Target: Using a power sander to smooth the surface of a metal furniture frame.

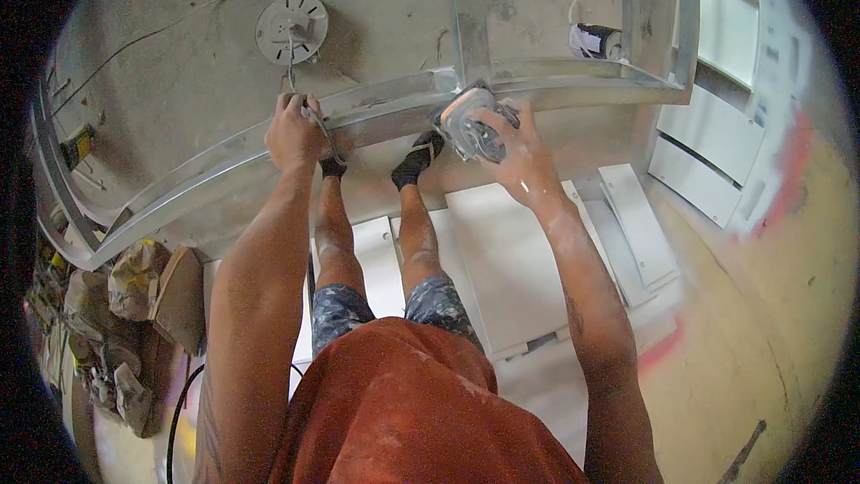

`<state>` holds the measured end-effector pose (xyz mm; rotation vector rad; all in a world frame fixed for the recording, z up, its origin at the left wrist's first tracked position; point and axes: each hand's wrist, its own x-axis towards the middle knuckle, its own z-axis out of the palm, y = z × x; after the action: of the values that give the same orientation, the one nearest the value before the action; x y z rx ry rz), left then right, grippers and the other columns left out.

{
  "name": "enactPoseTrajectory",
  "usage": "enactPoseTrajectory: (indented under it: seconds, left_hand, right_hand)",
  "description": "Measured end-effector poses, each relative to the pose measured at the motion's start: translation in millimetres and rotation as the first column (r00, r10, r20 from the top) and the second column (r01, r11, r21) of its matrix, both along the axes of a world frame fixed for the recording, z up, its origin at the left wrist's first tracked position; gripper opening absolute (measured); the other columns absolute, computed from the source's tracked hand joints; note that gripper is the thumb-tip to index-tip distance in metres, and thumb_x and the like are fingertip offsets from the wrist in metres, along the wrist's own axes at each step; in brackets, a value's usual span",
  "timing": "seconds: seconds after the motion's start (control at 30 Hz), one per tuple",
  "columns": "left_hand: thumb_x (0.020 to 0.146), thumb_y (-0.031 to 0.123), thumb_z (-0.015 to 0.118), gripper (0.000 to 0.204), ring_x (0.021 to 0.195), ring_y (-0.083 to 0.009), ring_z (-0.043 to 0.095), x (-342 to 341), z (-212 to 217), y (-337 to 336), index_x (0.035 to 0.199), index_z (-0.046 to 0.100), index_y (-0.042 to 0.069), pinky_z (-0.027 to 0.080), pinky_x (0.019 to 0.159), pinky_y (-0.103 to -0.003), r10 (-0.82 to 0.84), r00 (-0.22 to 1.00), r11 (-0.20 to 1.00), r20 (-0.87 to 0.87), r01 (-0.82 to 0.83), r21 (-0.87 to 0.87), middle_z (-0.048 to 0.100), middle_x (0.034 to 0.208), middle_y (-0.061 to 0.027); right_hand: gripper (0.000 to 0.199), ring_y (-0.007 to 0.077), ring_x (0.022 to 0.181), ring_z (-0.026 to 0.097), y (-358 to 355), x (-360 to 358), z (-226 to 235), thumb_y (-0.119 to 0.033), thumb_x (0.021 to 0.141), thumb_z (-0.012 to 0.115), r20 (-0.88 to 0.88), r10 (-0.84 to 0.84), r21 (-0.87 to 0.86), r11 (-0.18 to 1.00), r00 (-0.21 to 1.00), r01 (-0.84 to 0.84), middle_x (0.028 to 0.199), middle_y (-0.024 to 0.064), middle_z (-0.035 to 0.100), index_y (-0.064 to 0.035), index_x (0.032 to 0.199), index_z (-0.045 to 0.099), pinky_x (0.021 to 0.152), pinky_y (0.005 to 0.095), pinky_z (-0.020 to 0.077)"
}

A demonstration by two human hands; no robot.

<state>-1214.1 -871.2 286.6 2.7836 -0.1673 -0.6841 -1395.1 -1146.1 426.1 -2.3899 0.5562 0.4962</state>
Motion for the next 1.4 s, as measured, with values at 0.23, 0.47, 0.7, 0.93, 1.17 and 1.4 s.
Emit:
enactPoseTrajectory:
  seconds: [0.23,0.47,0.7,0.93,1.17,1.4]
  left_hand:
    - [0.099,0.042,0.06,0.032,0.097,-0.0348,0.07,-3.1,-4.3,3.6,0.109,0.074,0.015,0.056,0.08,-0.048,0.001,0.999,1.0,0.043,0.0,-0.008,0.068,0.119,-0.0025]
    - [0.099,0.043,0.06,0.033,0.097,-0.0358,0.07,0.4,1.6,-1.8,0.109,0.074,0.015,0.055,0.081,-0.048,-0.016,1.0,1.0,0.001,0.016,0.018,0.068,0.121,-0.0024]
    - [0.099,0.041,0.059,0.031,0.098,-0.0365,0.07,-3.4,-1.3,1.1,0.108,0.074,0.015,0.055,0.082,-0.046,0.013,0.999,1.0,0.033,-0.012,-0.012,0.068,0.12,-0.0027]
    - [0.099,0.04,0.058,0.031,0.099,-0.0364,0.07,-1.7,-3.7,-1.2,0.108,0.075,0.015,0.055,0.082,-0.047,-0.003,0.999,1.0,0.047,0.003,-0.002,0.069,0.123,-0.0021]
    - [0.095,0.032,0.062,0.022,0.093,-0.0348,0.069,-5.5,2.2,-4.9,0.101,0.075,0.015,0.055,0.078,-0.047,-0.004,0.989,1.0,0.148,0.004,-0.001,0.069,0.111,-0.0042]
    - [0.095,0.033,0.061,0.023,0.093,-0.0357,0.069,-6.3,-3.0,-2.1,0.098,0.075,0.014,0.056,0.078,-0.048,0.01,0.989,1.0,0.145,-0.012,0.008,0.069,0.111,-0.004]
  right_hand:
    - [0.068,0.042,0.124,0.056,-10.7,3.7,-3.5,-0.014,0.079,0.084,0.03,-0.112,-0.045,0.992,0.993,0.114,0.134,0.0166,0.045,-0.0283,0.138,0.056,0.103,0.0484,0.0515]
    - [0.067,0.0429,0.124,0.056,-6.4,-4.8,0.5,-0.013,0.079,0.083,0.001,-0.012,0.016,1.0,1.0,0.012,0.134,0.0159,0.046,-0.0281,0.138,0.055,0.103,0.0486,0.052]
    - [0.066,0.0424,0.126,0.056,-24.9,-9.6,-15.5,-0.016,0.078,0.085,0.086,-0.136,-0.089,0.986,0.987,0.143,0.136,0.0153,0.047,-0.0286,0.136,0.056,0.101,0.0483,0.0531]
    - [0.068,0.0429,0.121,0.059,-3.7,7.8,-31.1,-0.014,0.077,0.085,0.177,-0.09,-0.168,0.978,0.98,0.12,0.136,0.0142,0.046,-0.0298,0.136,0.056,0.097,0.0502,0.0557]
    - [0.07,0.0419,0.121,0.059,-5.5,-37.2,-27.0,-0.011,0.075,0.087,0.16,-0.128,-0.022,0.991,0.979,0.133,0.136,0.0134,0.048,-0.031,0.134,0.056,0.094,0.0502,0.0574]
    - [0.082,0.0413,0.123,0.053,-48.7,-36.8,-22.1,-0.014,0.075,0.088,0.122,-0.399,-0.289,0.862,0.909,0.417,0.135,0.0204,0.051,-0.0103,0.144,0.044,0.101,0.0505,0.0495]
